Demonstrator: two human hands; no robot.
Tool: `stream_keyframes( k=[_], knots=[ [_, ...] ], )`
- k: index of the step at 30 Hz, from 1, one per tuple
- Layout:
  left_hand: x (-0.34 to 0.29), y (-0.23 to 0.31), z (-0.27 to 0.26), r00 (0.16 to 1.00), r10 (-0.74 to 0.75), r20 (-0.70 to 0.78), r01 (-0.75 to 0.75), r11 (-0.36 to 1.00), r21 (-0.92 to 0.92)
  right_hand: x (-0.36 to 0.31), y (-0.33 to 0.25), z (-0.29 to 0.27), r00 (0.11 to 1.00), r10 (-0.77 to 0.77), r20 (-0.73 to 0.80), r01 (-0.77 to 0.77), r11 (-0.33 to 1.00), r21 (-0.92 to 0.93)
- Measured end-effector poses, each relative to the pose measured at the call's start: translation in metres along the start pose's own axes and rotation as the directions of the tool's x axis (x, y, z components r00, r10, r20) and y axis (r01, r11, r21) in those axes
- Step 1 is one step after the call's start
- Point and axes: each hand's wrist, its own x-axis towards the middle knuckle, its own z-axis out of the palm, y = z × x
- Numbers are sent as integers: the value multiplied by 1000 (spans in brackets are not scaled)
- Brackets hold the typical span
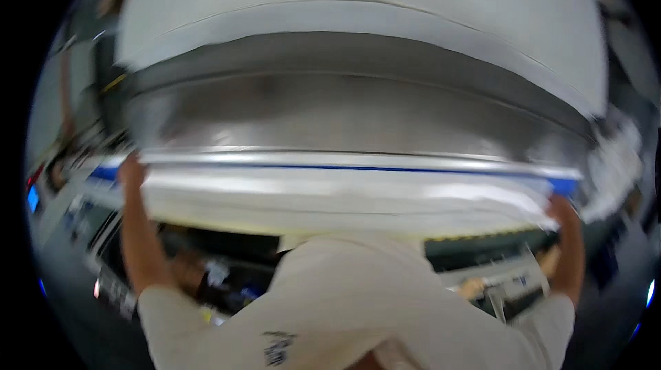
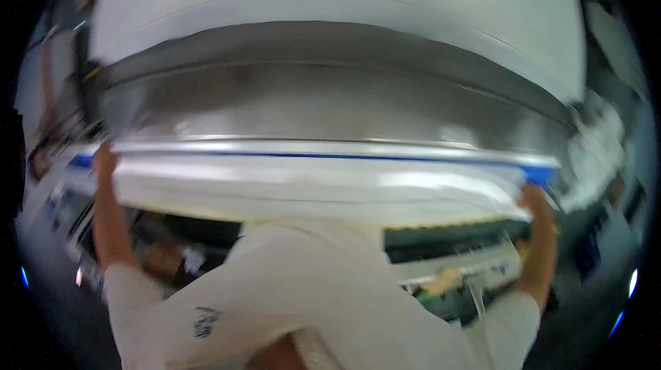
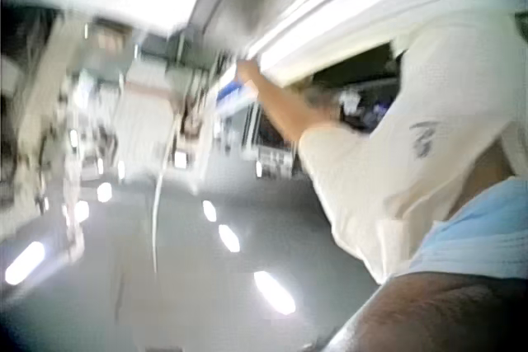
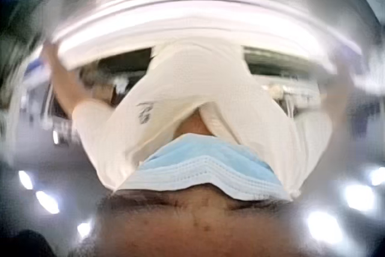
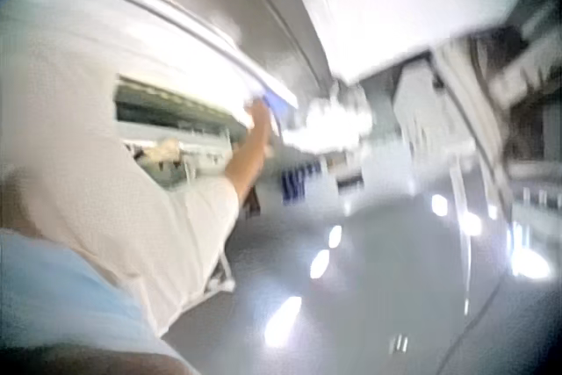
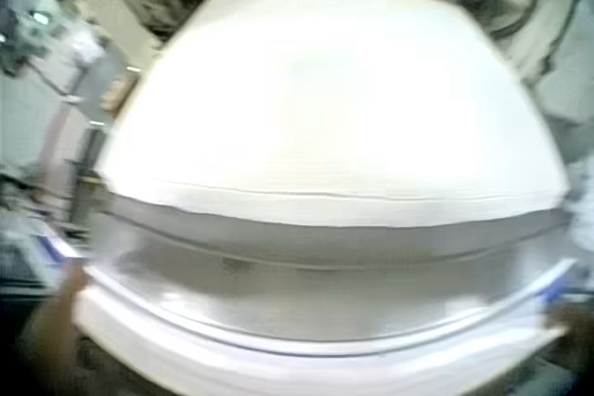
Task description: The person repeatedly folds large white sheets of paper in half by hand on a metal table. They align the edges and crease the fold, then place the folded paper onto a stack below the table surface.
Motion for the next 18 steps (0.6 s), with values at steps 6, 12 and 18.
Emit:
stream_keyframes(
  k=[6, 12, 18],
  knots=[
    [1, 64, -38, 992, -110, -68, 109, 994, -19, -55, -85, -57, 995, -66, -78, 56, 991, -122],
    [23, 77, -9, 887, -25, -462, -64, 982, -176, -32, -127, -63, 964, -113, -242, 76, 984, -159],
    [52, 155, -58, 683, -82, -726, -159, 953, -258, -89, -296, -154, 724, -387, -571, 528, 844, 97]
  ],
)
